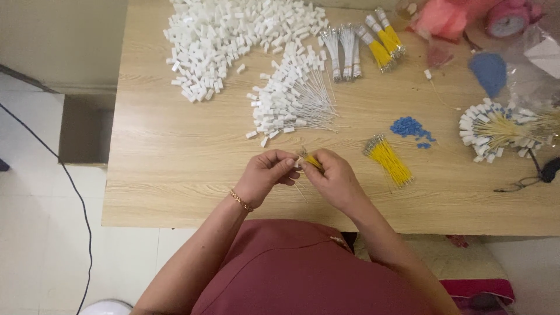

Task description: Assembling small white plastic caps onto the ends of yellow wires

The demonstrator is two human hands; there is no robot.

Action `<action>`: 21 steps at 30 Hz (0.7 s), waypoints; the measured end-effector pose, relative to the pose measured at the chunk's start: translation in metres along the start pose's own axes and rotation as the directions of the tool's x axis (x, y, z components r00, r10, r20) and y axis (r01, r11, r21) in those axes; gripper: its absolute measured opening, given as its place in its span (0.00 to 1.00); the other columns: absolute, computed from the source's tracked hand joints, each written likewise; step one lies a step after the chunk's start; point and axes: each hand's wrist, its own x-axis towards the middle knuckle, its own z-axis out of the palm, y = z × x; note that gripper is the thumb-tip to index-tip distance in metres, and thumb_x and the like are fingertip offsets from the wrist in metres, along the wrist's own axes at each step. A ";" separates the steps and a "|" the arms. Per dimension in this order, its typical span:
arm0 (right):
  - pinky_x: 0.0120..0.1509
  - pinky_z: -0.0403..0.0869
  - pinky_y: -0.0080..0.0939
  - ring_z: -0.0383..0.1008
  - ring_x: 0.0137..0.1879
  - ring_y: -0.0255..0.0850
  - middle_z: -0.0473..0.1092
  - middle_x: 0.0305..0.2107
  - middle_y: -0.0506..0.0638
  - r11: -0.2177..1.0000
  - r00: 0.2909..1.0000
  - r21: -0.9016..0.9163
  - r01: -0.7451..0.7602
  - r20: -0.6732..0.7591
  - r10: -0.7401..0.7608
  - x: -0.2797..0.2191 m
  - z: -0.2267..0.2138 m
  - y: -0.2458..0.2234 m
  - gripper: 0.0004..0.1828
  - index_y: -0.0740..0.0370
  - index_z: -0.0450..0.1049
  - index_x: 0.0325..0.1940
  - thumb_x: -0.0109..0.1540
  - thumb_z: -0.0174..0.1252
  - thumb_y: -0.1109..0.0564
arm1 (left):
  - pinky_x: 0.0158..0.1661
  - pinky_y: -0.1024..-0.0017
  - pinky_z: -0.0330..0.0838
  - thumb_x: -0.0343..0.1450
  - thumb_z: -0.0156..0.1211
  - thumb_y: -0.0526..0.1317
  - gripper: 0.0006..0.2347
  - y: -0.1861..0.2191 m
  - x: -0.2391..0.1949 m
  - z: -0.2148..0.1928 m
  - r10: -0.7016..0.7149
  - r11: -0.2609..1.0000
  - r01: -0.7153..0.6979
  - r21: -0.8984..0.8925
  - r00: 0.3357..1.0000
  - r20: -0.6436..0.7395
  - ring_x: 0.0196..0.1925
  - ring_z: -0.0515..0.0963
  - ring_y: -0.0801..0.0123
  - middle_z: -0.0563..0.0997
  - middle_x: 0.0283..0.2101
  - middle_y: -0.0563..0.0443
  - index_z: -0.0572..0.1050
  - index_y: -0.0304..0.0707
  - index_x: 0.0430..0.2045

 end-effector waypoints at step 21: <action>0.32 0.64 0.40 0.64 0.28 0.40 0.63 0.19 0.51 0.976 0.937 0.139 -0.167 -0.286 0.201 0.018 -0.024 0.085 0.14 0.61 0.66 0.32 0.69 0.49 0.52 | 0.43 0.70 0.71 0.67 0.59 0.48 0.03 -0.059 0.025 -0.069 0.373 -0.176 -0.152 0.973 0.904 0.209 0.41 0.78 0.71 0.81 0.31 0.68 0.78 0.62 0.31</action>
